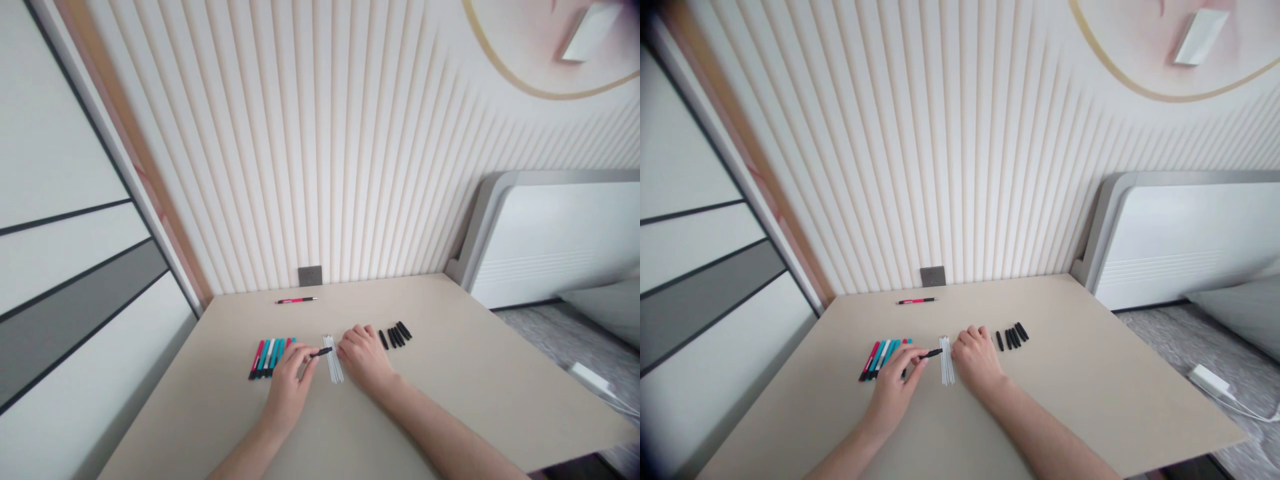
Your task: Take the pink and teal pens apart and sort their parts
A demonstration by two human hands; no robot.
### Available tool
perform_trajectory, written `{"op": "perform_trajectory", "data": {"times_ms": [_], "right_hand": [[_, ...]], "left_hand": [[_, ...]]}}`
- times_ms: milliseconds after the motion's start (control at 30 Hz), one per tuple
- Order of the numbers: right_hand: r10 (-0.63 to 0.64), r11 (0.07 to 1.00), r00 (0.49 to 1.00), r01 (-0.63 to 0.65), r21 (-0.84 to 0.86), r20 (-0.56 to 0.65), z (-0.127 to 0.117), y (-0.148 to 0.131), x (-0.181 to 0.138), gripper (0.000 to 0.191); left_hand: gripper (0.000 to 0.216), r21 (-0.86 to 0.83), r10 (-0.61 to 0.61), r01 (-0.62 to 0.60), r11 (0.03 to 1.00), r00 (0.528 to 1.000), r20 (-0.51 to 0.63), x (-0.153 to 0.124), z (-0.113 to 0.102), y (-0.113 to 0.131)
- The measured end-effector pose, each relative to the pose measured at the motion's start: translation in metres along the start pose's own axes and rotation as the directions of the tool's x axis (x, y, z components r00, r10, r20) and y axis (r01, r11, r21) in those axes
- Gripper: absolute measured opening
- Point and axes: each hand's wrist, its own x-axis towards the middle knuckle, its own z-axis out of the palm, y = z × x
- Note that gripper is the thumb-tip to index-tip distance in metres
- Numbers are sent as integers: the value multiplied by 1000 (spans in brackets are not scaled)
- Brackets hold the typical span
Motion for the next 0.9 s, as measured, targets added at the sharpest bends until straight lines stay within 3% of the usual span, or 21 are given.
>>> {"op": "perform_trajectory", "data": {"times_ms": [167, 333, 567, 667, 767, 900], "right_hand": [[39, 995, 999, -37, 98, -20, -13, 1, -4, 8], [-40, 922, 994, 74, 381, -98, -35, -5, -11, 24], [-115, 873, 990, 142, 466, -87, -24, -16, -12, 21], [-8, 816, 996, 58, 574, -90, -21, -14, -11, 19], [210, 651, 977, -116, 750, -32, -24, -8, -9, 21], [346, 272, 932, -206, 940, 104, -31, 12, -11, 34]], "left_hand": [[15, 17, -5, 5, 1000, 1000, 6, -1, 3, -8], [21, 11, -9, 9, 1000, 1000, -1, -3, 6, -10], [19, -14, 43, -43, 999, 999, -10, -5, 3, 0], [19, -6, 35, -36, 999, 998, -44, -5, 0, 2], [17, 5, 53, -53, 999, 999, -1, -6, -3, 4], [18, 1, 132, -133, 991, 980, 146, -7, -8, 10]]}}
